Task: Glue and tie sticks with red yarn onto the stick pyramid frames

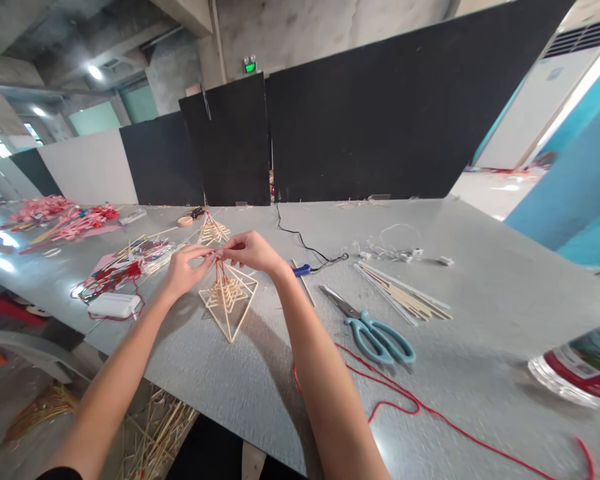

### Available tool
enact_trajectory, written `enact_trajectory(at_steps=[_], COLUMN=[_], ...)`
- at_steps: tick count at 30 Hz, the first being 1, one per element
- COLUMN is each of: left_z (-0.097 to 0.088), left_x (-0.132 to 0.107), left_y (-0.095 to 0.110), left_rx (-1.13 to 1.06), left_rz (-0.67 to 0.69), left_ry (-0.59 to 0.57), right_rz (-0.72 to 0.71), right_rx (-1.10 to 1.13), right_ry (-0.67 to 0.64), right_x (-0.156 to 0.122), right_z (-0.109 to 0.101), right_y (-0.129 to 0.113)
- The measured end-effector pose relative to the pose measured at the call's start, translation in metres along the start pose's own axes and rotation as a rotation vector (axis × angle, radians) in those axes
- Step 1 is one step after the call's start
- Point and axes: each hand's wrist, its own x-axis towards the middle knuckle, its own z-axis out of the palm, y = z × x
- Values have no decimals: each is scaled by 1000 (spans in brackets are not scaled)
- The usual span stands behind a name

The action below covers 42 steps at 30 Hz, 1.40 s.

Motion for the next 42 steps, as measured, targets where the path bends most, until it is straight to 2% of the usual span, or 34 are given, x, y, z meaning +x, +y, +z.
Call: enact_trajectory(at_steps=[2, 8, 11, 14, 17, 22, 25, 27, 32, 35, 37, 42], left_z=[-1, 7, 11, 16, 23, 32, 34, 33, 29, 27, 26, 30], left_x=[-1, -19, -24, -28, -34, -39, -39, -38, -35, -34, -33, -34], left_y=[-1, -10, -12, -13, -18, -26, -29, -30, -29, -28, -30, -38], left_rx=[-38, -174, -256, -383, -497, -593, -599, -595, -659, -690, -690, -693], left_rz=[-25, -281, -327, -388, -460, -559, -568, -555, -570, -602, -598, -592], left_ry=[2, 72, 80, 102, 125, 151, 140, 123, 131, 139, 127, 87], right_rz=[8, -2, 93, 213, 282, 353, 356, 350, 357, 400, 433, 486], right_rx=[-3, -60, -101, -127, -136, -145, -116, -71, -49, -50, -23, 22], right_ry=[3, -17, -97, -139, -57, -22, -23, -45, -174, -240, -253, -313], right_x=[-1, -7, -16, -25, -30, -26, -17, -7, 25, 33, 31, 28], right_z=[1, 5, 0, -17, -38, -59, -63, -66, -80, -84, -85, -92], right_y=[-2, -16, -28, -32, -21, 24, 42, 43, 13, -1, 2, 25])
